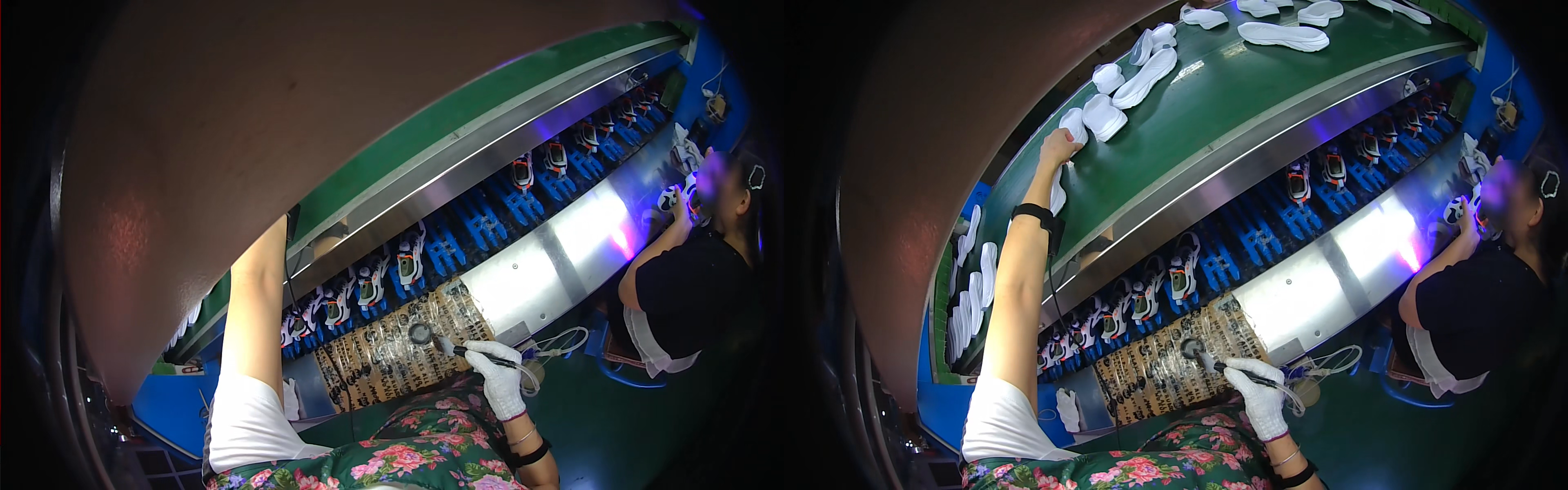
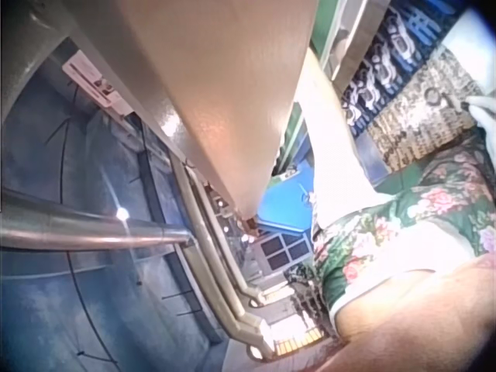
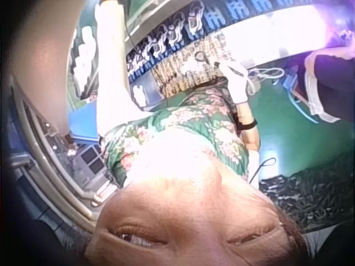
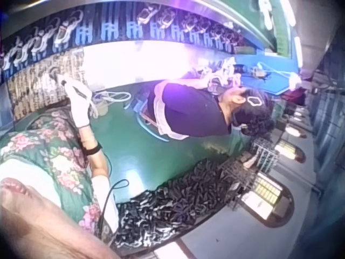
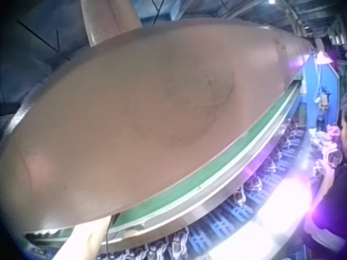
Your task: Applying a liquid coating or adhesive to shoe soles using a brush on an assembly line.
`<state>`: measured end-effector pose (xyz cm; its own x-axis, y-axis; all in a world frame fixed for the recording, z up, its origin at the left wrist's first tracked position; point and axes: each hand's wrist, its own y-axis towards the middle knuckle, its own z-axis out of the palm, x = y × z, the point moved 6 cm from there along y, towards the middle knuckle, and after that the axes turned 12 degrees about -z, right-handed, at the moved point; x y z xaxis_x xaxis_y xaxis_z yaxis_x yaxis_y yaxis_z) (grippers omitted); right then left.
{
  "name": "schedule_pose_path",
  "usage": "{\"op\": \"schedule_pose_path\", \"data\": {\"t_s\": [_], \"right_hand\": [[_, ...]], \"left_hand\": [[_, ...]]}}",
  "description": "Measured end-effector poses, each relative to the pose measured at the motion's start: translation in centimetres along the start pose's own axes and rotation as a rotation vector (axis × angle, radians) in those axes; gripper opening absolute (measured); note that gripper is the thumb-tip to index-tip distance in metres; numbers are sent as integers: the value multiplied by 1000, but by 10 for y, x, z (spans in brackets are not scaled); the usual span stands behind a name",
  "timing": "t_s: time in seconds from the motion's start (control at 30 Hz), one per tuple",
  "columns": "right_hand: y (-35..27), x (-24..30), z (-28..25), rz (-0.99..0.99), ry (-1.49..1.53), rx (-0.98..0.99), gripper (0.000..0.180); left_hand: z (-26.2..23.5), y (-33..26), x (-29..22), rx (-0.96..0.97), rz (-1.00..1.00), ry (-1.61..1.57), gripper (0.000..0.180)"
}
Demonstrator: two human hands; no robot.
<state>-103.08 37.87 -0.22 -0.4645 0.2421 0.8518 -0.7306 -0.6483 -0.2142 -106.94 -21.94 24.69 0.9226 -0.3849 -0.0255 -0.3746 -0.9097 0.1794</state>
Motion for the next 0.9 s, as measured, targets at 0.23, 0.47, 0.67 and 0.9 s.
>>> {"op": "schedule_pose_path", "data": {"t_s": [0.23, 0.47, 0.67, 0.9], "right_hand": [[-3, 3, -9, 13, -34, -48, 19], [-7, 1, -4, 37, -15, -24, 18], [-3, 0, -25, 24, -59, -103, 18], [0, -3, 2, 3, -34, 22, 19]], "left_hand": [[21, 8, -21, 19, 9, 6, 31], [53, 116, 72, -39, 91, 80, 65], [74, 12, -77, 75, 484, -201, 77], [-3, -53, -55, 129, 489, -117, 46]]}}
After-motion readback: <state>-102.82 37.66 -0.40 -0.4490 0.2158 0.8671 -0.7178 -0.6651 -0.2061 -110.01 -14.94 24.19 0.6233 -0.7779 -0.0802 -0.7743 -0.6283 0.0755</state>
